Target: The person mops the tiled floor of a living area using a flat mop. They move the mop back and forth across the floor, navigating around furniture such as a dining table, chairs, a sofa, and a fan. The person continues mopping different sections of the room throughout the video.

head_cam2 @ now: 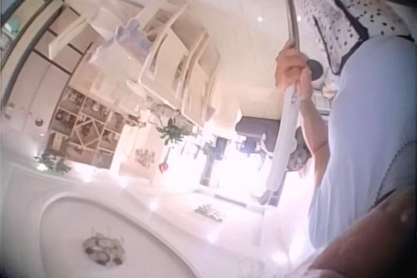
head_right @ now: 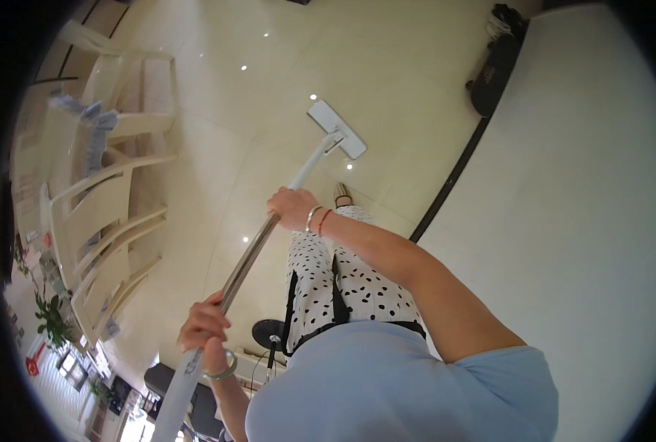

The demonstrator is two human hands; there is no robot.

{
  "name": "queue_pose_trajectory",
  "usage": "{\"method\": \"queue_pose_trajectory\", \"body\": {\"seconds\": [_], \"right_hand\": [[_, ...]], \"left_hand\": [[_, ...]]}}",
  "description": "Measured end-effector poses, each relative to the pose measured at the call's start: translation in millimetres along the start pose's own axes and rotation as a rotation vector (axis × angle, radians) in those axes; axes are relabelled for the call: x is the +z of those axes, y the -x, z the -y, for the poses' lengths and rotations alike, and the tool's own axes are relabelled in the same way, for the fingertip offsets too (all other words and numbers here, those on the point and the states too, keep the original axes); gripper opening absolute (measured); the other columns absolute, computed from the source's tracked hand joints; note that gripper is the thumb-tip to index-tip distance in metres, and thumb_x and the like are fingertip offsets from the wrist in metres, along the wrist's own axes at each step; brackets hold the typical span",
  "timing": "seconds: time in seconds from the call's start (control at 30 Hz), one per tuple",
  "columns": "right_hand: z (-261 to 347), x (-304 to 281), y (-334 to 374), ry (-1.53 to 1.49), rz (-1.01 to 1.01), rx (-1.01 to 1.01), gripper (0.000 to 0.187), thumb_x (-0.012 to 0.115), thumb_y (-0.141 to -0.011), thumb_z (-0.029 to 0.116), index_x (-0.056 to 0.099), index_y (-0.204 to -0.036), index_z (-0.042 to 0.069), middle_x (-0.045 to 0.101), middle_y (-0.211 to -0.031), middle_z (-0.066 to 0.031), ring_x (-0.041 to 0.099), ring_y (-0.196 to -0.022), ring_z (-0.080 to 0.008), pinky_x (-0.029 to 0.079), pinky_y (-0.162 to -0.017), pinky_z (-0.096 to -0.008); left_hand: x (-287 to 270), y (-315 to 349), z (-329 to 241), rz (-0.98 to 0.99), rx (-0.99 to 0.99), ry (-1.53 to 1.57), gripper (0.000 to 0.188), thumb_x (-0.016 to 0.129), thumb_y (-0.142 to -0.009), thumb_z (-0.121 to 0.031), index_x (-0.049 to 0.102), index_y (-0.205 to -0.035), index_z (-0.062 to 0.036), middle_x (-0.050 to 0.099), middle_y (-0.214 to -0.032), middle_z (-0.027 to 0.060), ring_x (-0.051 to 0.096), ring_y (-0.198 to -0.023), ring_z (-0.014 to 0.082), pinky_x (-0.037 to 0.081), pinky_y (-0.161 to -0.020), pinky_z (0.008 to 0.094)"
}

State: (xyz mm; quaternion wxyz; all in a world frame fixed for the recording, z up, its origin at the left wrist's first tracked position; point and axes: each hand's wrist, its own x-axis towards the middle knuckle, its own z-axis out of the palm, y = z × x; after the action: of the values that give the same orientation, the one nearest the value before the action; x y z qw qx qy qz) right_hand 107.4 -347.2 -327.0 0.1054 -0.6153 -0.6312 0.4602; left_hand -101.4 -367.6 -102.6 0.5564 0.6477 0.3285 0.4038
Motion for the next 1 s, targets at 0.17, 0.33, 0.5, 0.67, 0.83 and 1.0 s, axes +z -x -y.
{"method": "queue_pose_trajectory", "body": {"seconds": [0.17, 0.33, 0.5, 0.67, 0.83, 1.0], "right_hand": [[-113, -28, 28, 0.083, -0.119, 0.131, 0.011, 0.062, -0.082, 0.027, 0.067, -0.086, 0.017, 0.063, -0.097, -0.0027, 0.057, -0.106, -0.0235, 0.05, -0.084, -0.0412], [-230, -36, 48, 0.17, -0.163, 0.303, 0.013, 0.058, -0.09, 0.026, 0.063, -0.09, 0.014, 0.059, -0.102, -0.0046, 0.052, -0.113, -0.0242, 0.05, -0.086, -0.0413], [-277, -20, 79, 0.112, -0.235, 0.371, 0.019, 0.058, -0.094, 0.029, 0.059, -0.087, 0.011, 0.056, -0.102, -0.0048, 0.05, -0.115, -0.0239, 0.05, -0.086, -0.0393], [-279, 16, 114, 0.059, -0.338, 0.37, 0.021, 0.058, -0.094, 0.027, 0.057, -0.084, 0.009, 0.055, -0.098, -0.0067, 0.051, -0.111, -0.0263, 0.05, -0.085, -0.0392], [-272, 70, 133, 0.009, -0.478, 0.302, 0.02, 0.063, -0.09, 0.023, 0.056, -0.081, 0.007, 0.055, -0.091, -0.0095, 0.052, -0.102, -0.0312, 0.05, -0.08, -0.0407], [-230, 116, 132, -0.109, -0.639, 0.241, 0.013, 0.066, -0.082, 0.011, 0.055, -0.076, 0.009, 0.056, -0.087, -0.0086, 0.052, -0.098, -0.032, 0.048, -0.081, -0.0399]], "left_hand": [[78, -16, 66, 0.043, -0.002, 0.155, 0.021, 0.058, -0.087, 0.002, 0.046, -0.071, -0.0045, 0.056, -0.068, 0.0096, 0.058, -0.069, 0.0221, 0.047, -0.094, 0.0563], [151, -9, 147, 0.031, -0.098, 0.304, 0.014, 0.053, -0.09, 0.005, 0.052, -0.079, -0.0033, 0.059, -0.08, 0.0106, 0.06, -0.081, 0.0221, 0.043, -0.099, 0.0521], [186, 2, 163, 0.117, -0.166, 0.265, 0.019, 0.052, -0.093, 0.004, 0.047, -0.078, -0.0056, 0.058, -0.081, 0.0076, 0.058, -0.083, 0.0202, 0.041, -0.103, 0.0516], [187, 22, 158, 0.221, -0.181, 0.263, 0.017, 0.056, -0.089, 0.007, 0.051, -0.077, -0.0041, 0.059, -0.081, 0.0086, 0.06, -0.081, 0.0197, 0.045, -0.1, 0.0474], [169, 36, 145, 0.32, -0.175, 0.167, 0.02, 0.058, -0.084, 0.011, 0.05, -0.075, -0.0043, 0.061, -0.08, 0.0072, 0.061, -0.079, 0.019, 0.047, -0.098, 0.0459], [136, 56, 129, 0.431, -0.183, 0.139, 0.016, 0.057, -0.088, 0.005, 0.05, -0.077, -0.0035, 0.06, -0.08, 0.0086, 0.06, -0.08, 0.0209, 0.045, -0.101, 0.049]]}}
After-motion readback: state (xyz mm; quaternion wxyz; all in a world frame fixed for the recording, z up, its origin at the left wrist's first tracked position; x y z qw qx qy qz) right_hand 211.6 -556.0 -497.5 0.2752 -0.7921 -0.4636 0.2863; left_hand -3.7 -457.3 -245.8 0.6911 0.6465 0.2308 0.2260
